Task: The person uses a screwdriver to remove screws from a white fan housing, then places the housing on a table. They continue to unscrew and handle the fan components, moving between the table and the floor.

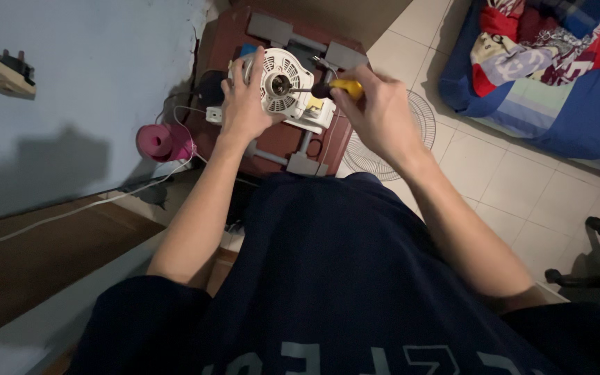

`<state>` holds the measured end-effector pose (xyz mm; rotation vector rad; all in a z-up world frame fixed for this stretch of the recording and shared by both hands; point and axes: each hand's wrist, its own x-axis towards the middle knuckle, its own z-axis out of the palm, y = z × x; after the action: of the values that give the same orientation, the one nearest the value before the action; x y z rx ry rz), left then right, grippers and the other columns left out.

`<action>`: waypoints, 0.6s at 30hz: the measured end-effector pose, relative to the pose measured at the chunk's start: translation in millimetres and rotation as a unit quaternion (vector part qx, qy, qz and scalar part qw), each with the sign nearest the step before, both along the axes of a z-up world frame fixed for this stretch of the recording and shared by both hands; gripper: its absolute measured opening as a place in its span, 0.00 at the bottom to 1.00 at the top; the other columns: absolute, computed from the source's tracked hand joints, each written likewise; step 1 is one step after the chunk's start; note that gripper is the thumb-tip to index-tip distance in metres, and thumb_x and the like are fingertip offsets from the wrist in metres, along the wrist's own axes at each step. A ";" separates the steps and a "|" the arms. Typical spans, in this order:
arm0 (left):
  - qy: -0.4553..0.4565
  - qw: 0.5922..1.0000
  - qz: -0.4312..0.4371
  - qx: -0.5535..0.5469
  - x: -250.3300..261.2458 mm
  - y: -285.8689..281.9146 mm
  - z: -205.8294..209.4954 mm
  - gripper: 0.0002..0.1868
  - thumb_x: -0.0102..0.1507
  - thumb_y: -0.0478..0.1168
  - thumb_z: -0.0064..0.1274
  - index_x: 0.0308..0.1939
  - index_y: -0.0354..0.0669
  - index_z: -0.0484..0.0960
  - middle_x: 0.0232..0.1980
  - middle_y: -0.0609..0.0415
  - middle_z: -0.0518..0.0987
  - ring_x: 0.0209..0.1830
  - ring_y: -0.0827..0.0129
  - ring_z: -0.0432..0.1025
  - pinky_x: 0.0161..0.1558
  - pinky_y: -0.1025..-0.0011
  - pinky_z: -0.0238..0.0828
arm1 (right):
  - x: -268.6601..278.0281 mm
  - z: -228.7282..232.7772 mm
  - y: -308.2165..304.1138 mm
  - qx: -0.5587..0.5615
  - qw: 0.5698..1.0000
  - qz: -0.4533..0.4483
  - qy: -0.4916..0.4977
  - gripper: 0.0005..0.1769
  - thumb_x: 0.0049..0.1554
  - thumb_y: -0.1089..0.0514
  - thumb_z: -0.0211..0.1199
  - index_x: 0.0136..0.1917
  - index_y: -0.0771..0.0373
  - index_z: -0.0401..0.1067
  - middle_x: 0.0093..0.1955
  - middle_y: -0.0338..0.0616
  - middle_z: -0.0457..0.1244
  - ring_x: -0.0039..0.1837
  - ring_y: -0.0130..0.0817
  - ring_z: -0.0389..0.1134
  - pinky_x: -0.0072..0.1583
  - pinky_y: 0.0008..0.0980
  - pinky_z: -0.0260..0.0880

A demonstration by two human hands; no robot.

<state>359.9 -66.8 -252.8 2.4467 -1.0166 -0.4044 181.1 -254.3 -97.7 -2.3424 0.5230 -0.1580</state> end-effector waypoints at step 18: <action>-0.045 0.996 -0.033 -0.069 4.3 7.2 -15.5 0.77 0.38 0.55 0.83 0.81 0.56 0.45 0.74 0.37 0.54 0.70 0.30 0.59 0.63 0.33 0.60 | 7.6 9.9 -3.9 -0.069 0.991 0.027 -0.114 0.23 0.56 0.65 0.67 0.64 0.77 0.72 0.56 0.69 0.67 0.43 0.42 0.76 0.46 0.31 0.80</action>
<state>364.2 -59.6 -268.3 2.3305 -1.1278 -0.2382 188.7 -258.2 -87.8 -2.4294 0.3458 -0.4442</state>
